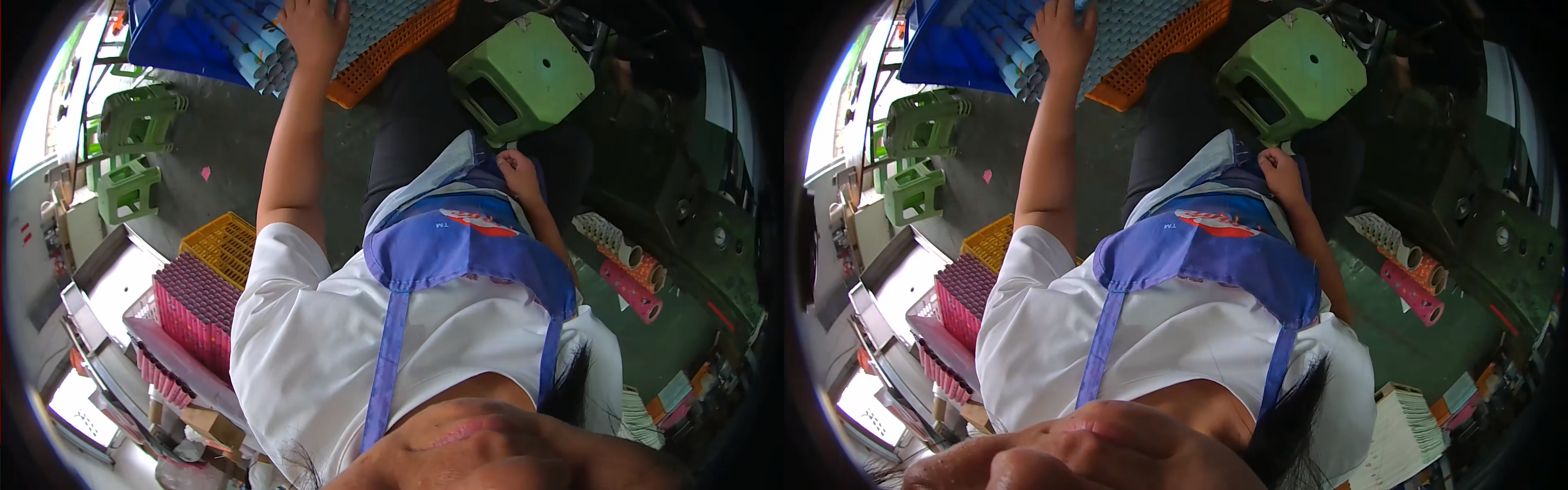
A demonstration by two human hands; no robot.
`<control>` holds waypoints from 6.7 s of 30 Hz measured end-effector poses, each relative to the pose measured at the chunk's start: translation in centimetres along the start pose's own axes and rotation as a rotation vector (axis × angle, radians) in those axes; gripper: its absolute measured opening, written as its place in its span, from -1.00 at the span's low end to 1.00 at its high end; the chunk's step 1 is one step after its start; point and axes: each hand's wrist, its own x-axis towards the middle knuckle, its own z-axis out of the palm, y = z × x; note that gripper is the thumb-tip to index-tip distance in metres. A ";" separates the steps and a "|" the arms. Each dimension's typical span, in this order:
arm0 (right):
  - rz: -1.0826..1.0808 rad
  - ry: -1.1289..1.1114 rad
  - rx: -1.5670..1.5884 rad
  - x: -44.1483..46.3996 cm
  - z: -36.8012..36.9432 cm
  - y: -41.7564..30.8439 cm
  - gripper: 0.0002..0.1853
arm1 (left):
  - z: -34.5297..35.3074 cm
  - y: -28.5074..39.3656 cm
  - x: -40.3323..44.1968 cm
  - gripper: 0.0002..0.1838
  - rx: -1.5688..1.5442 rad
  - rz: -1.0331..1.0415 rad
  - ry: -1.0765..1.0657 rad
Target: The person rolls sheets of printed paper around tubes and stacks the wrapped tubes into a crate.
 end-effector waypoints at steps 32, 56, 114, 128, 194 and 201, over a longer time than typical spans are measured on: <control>-0.022 -0.021 0.248 0.1 -0.7 -1.3 -0.88 | 9.8 2.7 11.9 -0.68 -0.130 0.287 0.033; 0.031 -0.040 0.431 0.4 -2.7 -1.9 -0.87 | 21.3 6.5 20.8 -0.67 0.027 0.368 -0.116; -0.500 -0.034 0.355 10.1 -14.3 -32.0 -0.68 | -8.2 9.1 19.1 -0.76 -0.509 0.511 0.010; -0.458 -0.234 0.741 -5.1 -22.1 -22.4 -0.64 | -9.8 19.4 7.8 -0.62 -0.377 1.052 -0.348; -0.500 0.213 -0.444 -9.0 -24.0 -27.9 -0.75 | -1.7 23.2 2.3 -0.73 -0.431 1.299 -0.255; -0.420 -0.238 -0.126 2.5 -16.4 -26.6 -0.62 | -3.9 29.4 0.2 -0.90 -0.095 1.632 -0.207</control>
